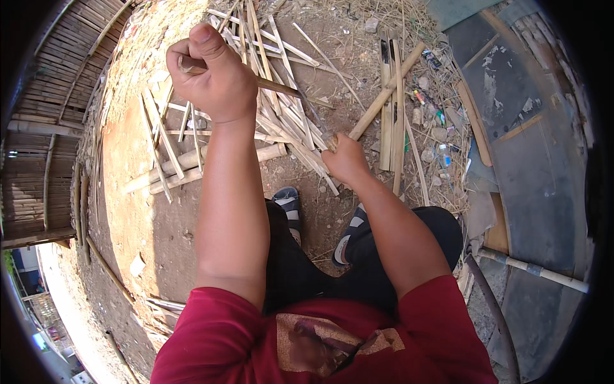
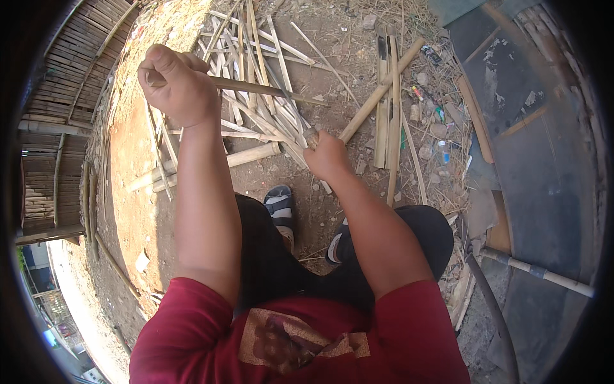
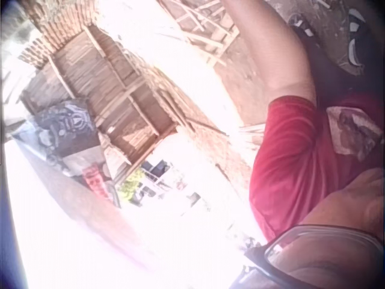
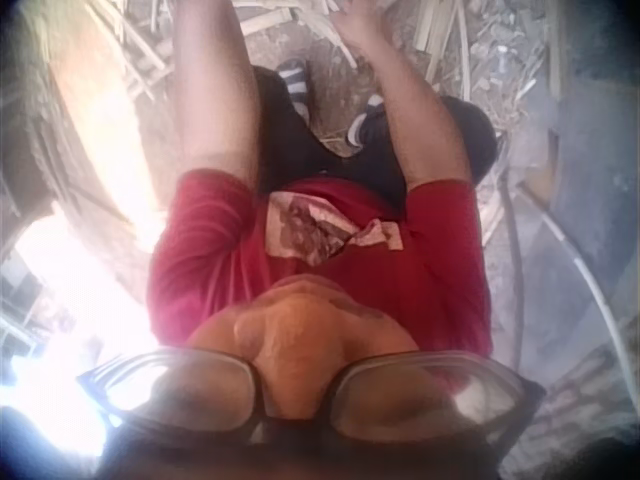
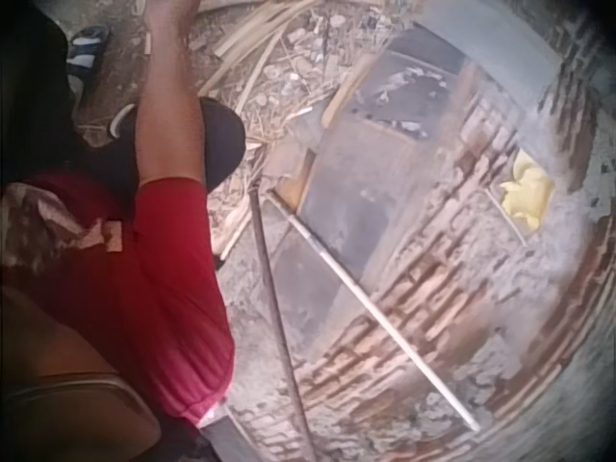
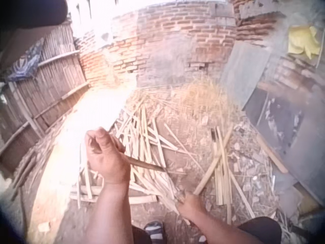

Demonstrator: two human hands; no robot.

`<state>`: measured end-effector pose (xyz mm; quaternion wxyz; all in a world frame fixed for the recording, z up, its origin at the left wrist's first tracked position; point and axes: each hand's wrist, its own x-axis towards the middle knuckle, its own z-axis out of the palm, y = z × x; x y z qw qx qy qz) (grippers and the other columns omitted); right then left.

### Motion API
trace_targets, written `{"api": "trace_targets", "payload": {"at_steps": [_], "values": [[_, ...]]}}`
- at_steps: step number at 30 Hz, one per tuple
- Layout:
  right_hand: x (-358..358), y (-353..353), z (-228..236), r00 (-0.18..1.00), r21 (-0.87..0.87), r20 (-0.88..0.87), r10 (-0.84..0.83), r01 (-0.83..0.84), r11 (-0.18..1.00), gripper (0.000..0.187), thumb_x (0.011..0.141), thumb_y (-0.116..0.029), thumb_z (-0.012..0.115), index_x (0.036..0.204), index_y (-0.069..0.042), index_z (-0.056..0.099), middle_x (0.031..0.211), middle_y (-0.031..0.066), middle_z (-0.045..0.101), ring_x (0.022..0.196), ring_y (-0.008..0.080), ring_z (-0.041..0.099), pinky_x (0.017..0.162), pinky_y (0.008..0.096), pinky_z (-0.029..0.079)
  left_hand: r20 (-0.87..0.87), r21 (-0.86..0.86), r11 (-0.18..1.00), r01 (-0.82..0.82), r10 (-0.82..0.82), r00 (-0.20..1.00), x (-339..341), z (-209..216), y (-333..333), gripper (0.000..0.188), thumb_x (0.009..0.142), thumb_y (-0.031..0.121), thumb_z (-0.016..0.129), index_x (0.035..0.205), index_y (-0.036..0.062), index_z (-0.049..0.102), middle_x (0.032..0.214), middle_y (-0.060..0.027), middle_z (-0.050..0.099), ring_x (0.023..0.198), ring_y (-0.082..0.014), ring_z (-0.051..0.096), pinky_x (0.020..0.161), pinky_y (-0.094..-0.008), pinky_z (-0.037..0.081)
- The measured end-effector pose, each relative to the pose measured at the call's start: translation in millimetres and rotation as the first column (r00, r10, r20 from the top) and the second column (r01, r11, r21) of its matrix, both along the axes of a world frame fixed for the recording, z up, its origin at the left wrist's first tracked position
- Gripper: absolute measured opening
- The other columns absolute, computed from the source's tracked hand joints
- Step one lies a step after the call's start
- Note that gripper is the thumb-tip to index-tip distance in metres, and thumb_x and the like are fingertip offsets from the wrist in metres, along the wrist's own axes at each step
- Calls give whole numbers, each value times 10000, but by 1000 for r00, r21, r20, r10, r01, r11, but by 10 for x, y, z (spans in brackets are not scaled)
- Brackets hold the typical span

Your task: The person splits a length of bamboo into thinner strips using a large knife by pressing the blade into the end of the bamboo and pulling it down the length.

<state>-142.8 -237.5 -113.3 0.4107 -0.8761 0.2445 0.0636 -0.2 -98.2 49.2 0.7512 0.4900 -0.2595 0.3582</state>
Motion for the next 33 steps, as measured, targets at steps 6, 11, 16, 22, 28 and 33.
{"api": "trace_targets", "payload": {"at_steps": [6, 11, 16, 22, 28, 33], "values": [[-42, -94, 415, 928, 129, 318, -195, 162, 978, 445, 803, -192, 675, 1168, 61, 637, 977, 295, 710, 960, 447, 696, 849, 474, 548, -4, -23, 1000, 1, -1, 1000, -24, 13, 2, 452, 993, 438, 677, 889, 53, 466, 583, 16, 485, 529, -38, 427, 503, -199, 309], [-102, 12, 55, 947, -7, 299, -121, 129, 992, 499, 809, -212, 685, 1217, 66, 615, 999, 301, 707, 1003, 442, 693, 873, 480, 548, 6, 26, 999, -21, 21, 1000, 117, -76, -15, 448, 999, 431, 671, 883, 53, 460, 589, 22, 485, 549, -30, 412, 540, -187, 311], [-29, -20, 195, 1000, -8, 26, -13, 13, 1000, 555, 813, -232, 685, 1271, 69, 599, 1079, 316, 694, 1038, 453, 680, 924, 480, 541, -34, -18, 1000, -13, 13, 999, -6, -28, 60, 454, 990, 443, 679, 875, 65, 455, 592, 10, 491, 509, -45, 431, 475, -213, 315], [-40, -3, 467, 911, 130, 372, -176, 137, 982, 550, 815, -224, 672, 1285, 50, 601, 1050, 306, 703, 1028, 443, 688, 919, 478, 544, 20, -4, 999, 33, -33, 999, 26, -47, 35, 446, 990, 423, 689, 874, 58, 460, 609, 9, 500, 531, -34, 416, 513, -196, 309], [-62, 25, -214, 994, -105, 35, -108, 111, 988, 510, 814, -224, 677, 1261, 17, 623, 1109, 282, 702, 1075, 426, 679, 931, 476, 538, -86, -22, 1000, 14, -16, 996, -45, -5, -35, 440, 999, 434, 669, 883, 61, 467, 601, 5, 501, 509, -54, 439, 496, -212, 341], [-19, -79, 177, 964, 70, 214, -159, 147, 987, 491, 806, -215, 683, 1218, 46, 630, 1091, 297, 698, 1056, 419, 685, 915, 481, 540, -56, -38, 999, 13, -16, 998, -29, -3, 61, 447, 995, 440, 673, 872, 64, 467, 591, 3, 503, 514, -46, 431, 496, -208, 320]]}}
